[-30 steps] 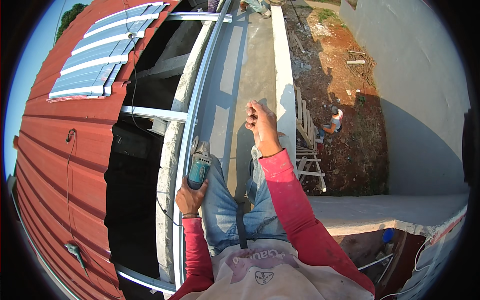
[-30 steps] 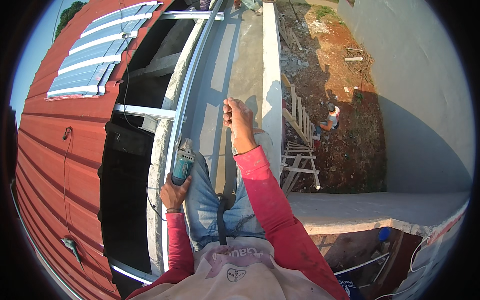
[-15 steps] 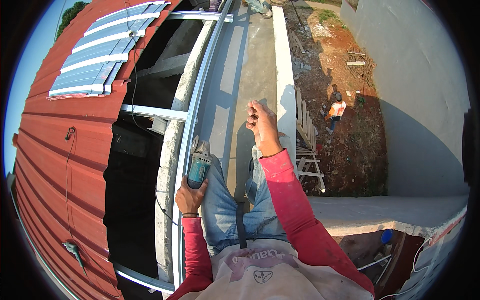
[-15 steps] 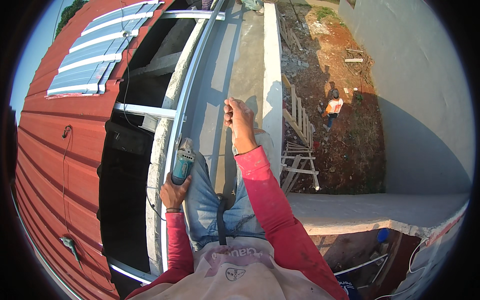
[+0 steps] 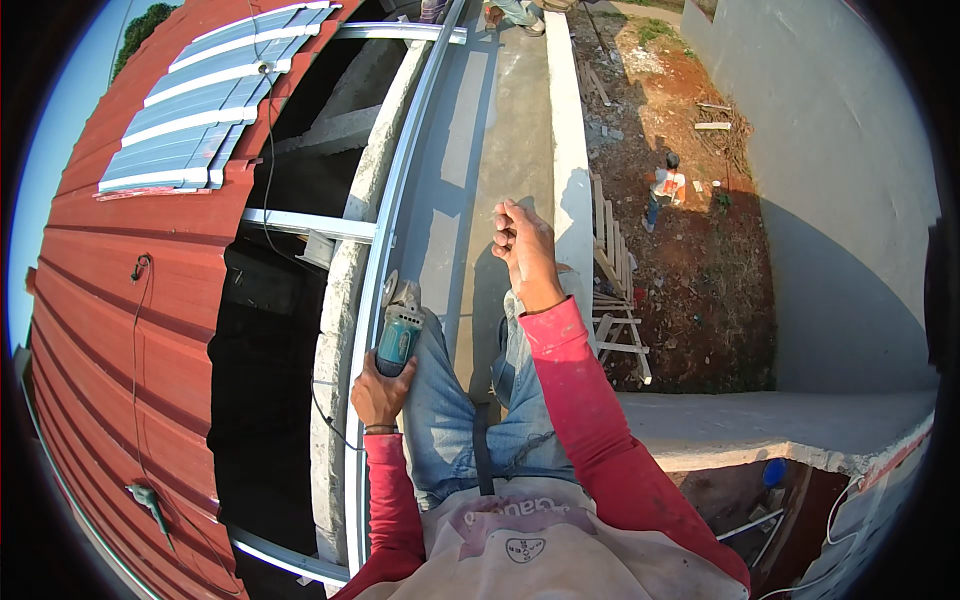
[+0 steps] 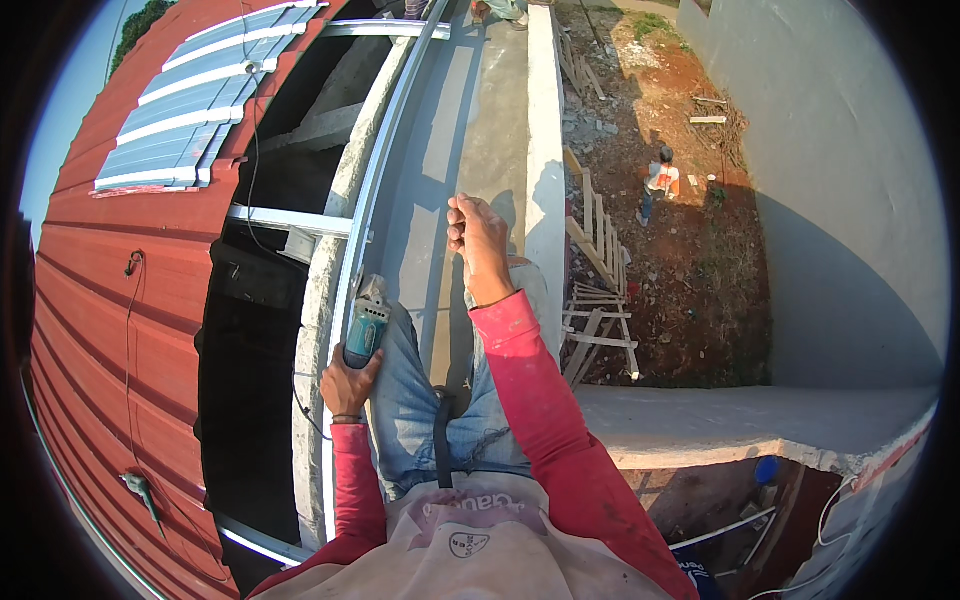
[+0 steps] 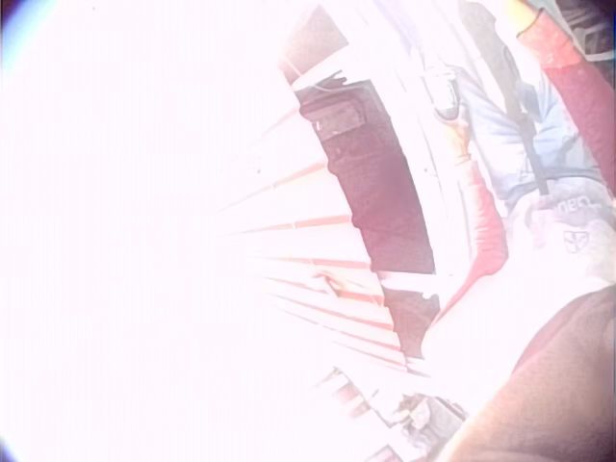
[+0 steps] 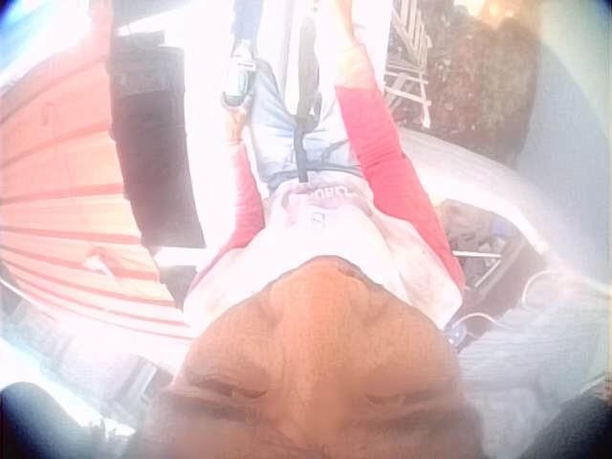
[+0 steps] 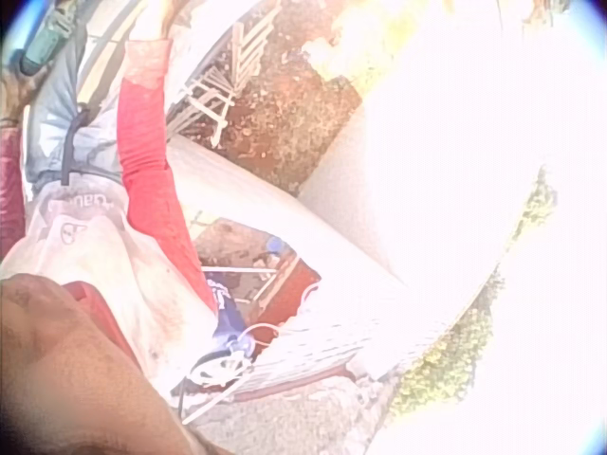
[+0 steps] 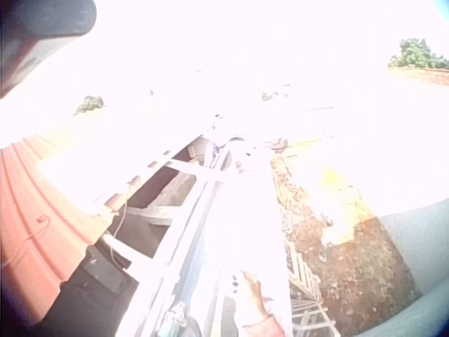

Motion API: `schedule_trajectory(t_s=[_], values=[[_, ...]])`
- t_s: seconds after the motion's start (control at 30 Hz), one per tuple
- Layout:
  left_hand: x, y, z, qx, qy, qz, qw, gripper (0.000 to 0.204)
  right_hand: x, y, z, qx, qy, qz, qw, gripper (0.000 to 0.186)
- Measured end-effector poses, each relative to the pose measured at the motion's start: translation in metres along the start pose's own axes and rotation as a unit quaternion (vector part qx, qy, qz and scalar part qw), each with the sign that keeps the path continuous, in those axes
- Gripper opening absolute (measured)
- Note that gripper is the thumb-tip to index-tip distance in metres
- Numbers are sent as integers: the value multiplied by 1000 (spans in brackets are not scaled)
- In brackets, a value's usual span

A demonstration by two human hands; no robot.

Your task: The person sits on a rooftop and uses an angle grinder to smooth or cut a metal frame attached to the roof edge. The person holds the tool with both hands and moves it along the frame while another worker is visible nearby.

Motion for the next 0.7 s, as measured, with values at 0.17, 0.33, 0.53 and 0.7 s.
schedule_trajectory(t_s=[0.17,0.33,0.53,0.7], values=[[-2,0,3,-1,-9,3,1000,81,0,0,0,-1,-5,2,1000,16],[-2,0,3,-2,-8,-2,1000,79,0,0,0,4,5,3,1000,15],[-3,0,4,-5,-8,3,1000,78,-2,0,1,5,1,13,1000,15],[-2,0,2,-8,-7,1,1000,78,-1,1,1,0,7,3,1000,14]])
Point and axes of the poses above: each hand's wrist, its own y-axis towards the middle knuckle, its own x-axis out of the palm, z = x × y, the point moved 6 cm from there along y, towards the middle knuckle, and after that the axes turned 8 degrees about -y, right-handed, at the moved point
